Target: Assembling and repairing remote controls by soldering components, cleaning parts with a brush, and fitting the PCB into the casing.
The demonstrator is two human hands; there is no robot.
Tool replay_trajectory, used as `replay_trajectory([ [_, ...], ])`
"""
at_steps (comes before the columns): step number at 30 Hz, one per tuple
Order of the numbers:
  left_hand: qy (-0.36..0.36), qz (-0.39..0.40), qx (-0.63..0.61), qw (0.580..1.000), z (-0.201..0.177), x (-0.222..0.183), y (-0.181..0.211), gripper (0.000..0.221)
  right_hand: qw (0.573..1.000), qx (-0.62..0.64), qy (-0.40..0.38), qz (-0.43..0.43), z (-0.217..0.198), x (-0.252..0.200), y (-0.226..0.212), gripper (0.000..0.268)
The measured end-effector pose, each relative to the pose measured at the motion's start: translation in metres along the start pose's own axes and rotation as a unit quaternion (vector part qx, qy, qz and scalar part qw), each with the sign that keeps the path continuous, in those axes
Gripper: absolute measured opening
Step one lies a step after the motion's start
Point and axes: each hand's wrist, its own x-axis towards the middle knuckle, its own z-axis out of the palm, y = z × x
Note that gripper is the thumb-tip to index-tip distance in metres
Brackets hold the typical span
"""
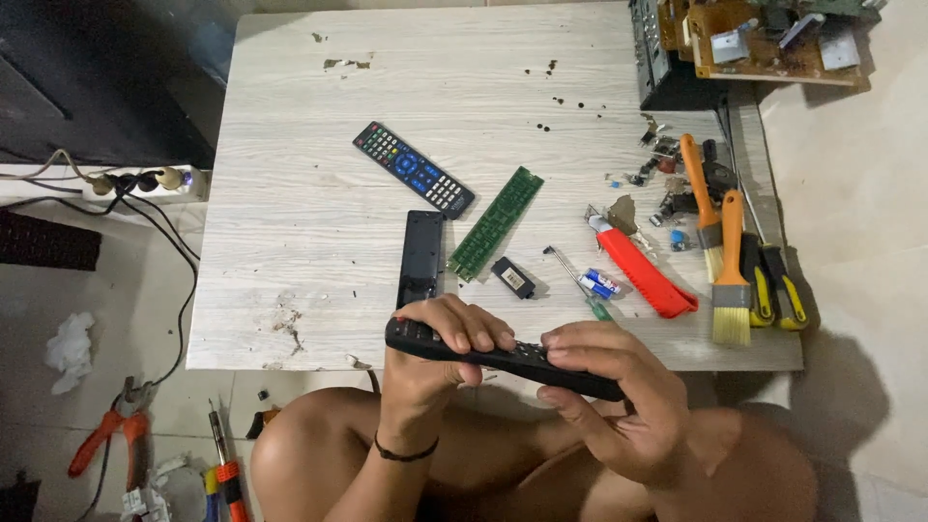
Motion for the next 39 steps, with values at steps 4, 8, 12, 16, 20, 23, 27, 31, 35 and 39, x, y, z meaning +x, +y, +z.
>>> replay_trajectory([
  [4,0.004,-0.023,0.008,1.000,0.003,0.000,0.004,0.029,1.000,0.014,0.004,-0.002,0.003,-0.001,-0.002,0.030],
  [8,-0.011,-0.020,0.048,0.999,0.008,0.001,-0.007,0.049,0.999,-0.003,-0.005,-0.040,0.006,-0.003,0.001,0.029],
  [12,-0.013,-0.043,-0.019,0.999,0.013,-0.003,-0.010,0.040,1.000,0.008,0.008,-0.021,0.003,-0.004,-0.001,0.033],
  [16,0.002,-0.028,-0.027,0.999,0.016,-0.003,-0.006,0.038,0.999,0.042,0.004,-0.006,0.001,-0.005,-0.001,0.031],
  [20,-0.002,-0.022,-0.050,0.998,0.017,-0.005,-0.010,0.040,0.999,0.042,0.010,-0.016,0.003,-0.006,-0.001,0.026],
  [23,0.006,-0.016,-0.034,0.999,0.019,-0.007,-0.013,0.042,0.999,0.036,0.019,-0.025,0.002,-0.006,-0.002,0.027],
  [27,0.023,-0.009,-0.034,0.999,0.022,-0.009,-0.016,0.042,0.999,0.002,0.027,-0.028,0.003,-0.007,-0.004,0.025],
  [31,0.024,0.003,-0.037,0.999,0.021,-0.007,-0.014,0.042,0.999,0.029,0.011,-0.012,0.001,-0.002,-0.007,0.029],
  [35,0.049,0.022,-0.013,0.998,0.021,-0.008,-0.007,0.046,0.995,0.099,0.002,0.017,-0.008,-0.009,0.001,0.045],
  [39,0.052,0.027,-0.011,0.998,0.022,-0.007,-0.004,0.045,0.993,0.109,0.015,0.031,-0.007,-0.013,-0.001,0.036],
])
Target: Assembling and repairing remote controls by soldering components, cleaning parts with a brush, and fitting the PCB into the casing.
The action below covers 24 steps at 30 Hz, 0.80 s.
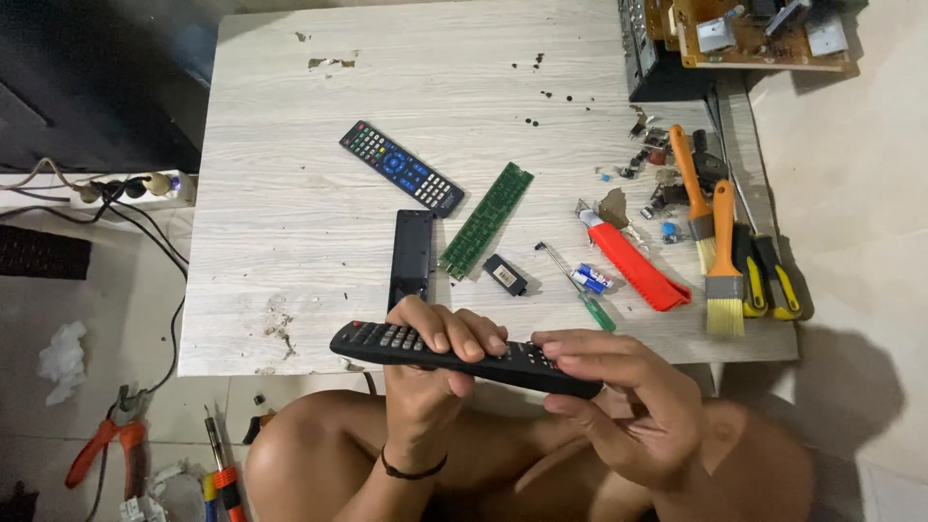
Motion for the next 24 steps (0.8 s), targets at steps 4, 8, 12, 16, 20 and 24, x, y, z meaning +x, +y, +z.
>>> replay_trajectory([
  [4,-0.008,0.003,-0.001,1.000,0.001,0.001,-0.001,0.046,0.998,-0.059,0.007,-0.030,-0.001,-0.001,0.000,0.032],
  [8,-0.017,0.009,0.006,1.000,0.003,0.001,-0.003,0.047,0.996,-0.073,0.015,-0.040,0.001,-0.001,0.000,0.030],
  [12,-0.013,-0.001,-0.003,1.000,0.002,0.000,-0.004,0.045,0.996,-0.079,0.003,-0.050,0.000,0.001,-0.001,0.028],
  [16,-0.009,-0.002,-0.023,1.000,-0.002,-0.001,-0.005,0.043,0.992,-0.108,-0.024,-0.068,0.005,0.009,-0.004,0.026],
  [20,0.001,-0.026,-0.001,1.000,0.004,-0.004,-0.006,0.040,0.985,-0.144,-0.045,-0.088,0.011,0.013,-0.004,0.033],
  [24,-0.015,-0.027,0.009,0.999,0.007,-0.001,-0.005,0.044,0.977,-0.190,-0.004,-0.099,0.017,0.011,-0.008,0.024],
])
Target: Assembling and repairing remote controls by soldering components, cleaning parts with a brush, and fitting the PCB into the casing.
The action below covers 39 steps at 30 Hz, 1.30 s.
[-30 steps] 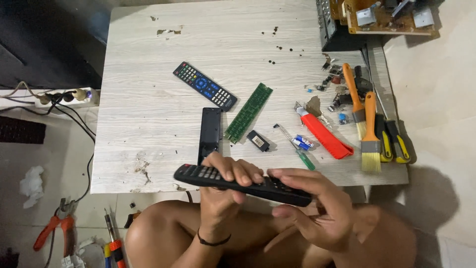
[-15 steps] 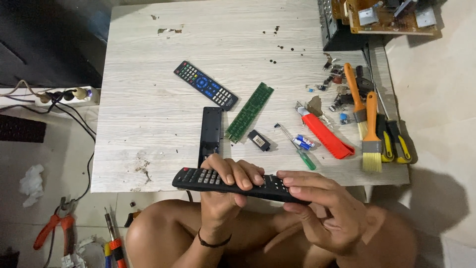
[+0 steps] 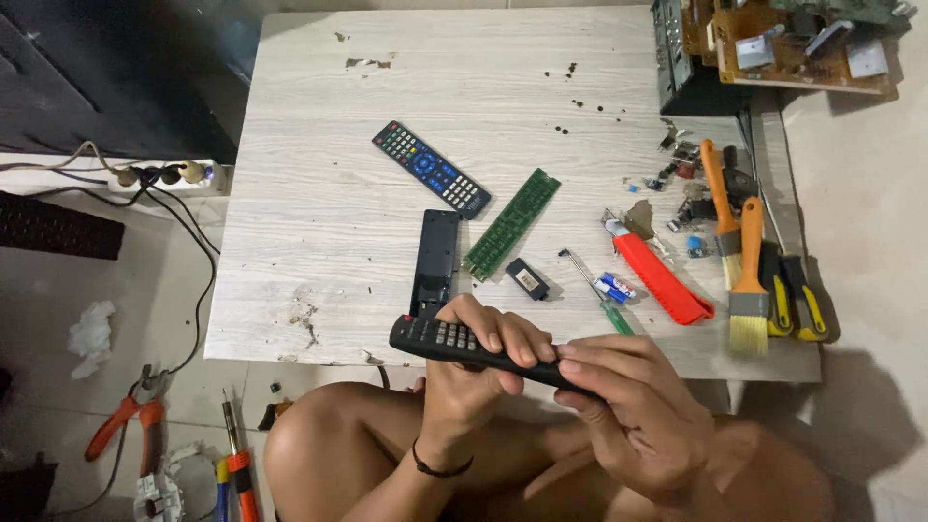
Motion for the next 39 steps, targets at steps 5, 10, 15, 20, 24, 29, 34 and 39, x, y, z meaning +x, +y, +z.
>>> replay_trajectory([
  [5,0.004,-0.006,-0.003,1.000,0.000,0.000,0.001,0.044,1.000,-0.017,0.016,-0.017,0.004,-0.004,0.004,0.025],
  [10,0.004,-0.016,-0.028,0.999,0.001,0.000,0.002,0.050,0.999,0.039,0.002,0.023,0.004,-0.011,0.012,0.033],
  [15,-0.006,-0.014,-0.038,0.999,-0.001,0.001,0.001,0.049,0.998,0.047,0.002,0.034,0.005,-0.011,0.012,0.033],
  [20,-0.012,-0.011,-0.015,1.000,-0.003,0.001,-0.004,0.050,0.999,0.022,0.011,0.028,0.005,-0.008,0.006,0.029],
  [24,-0.005,-0.007,-0.017,1.000,-0.001,-0.001,-0.008,0.054,0.999,0.013,0.026,0.033,0.007,-0.008,0.002,0.029],
  [29,0.003,0.000,0.001,1.000,0.003,-0.002,-0.009,0.057,0.998,0.020,0.049,0.035,0.011,-0.009,-0.001,0.026],
  [34,0.024,-0.010,0.006,1.000,0.009,-0.003,-0.008,0.057,0.999,0.003,0.048,0.017,0.013,-0.010,-0.001,0.021],
  [39,0.001,-0.015,0.001,1.000,0.004,-0.001,-0.007,0.053,0.999,0.009,0.050,0.016,0.012,-0.008,0.004,0.025],
])
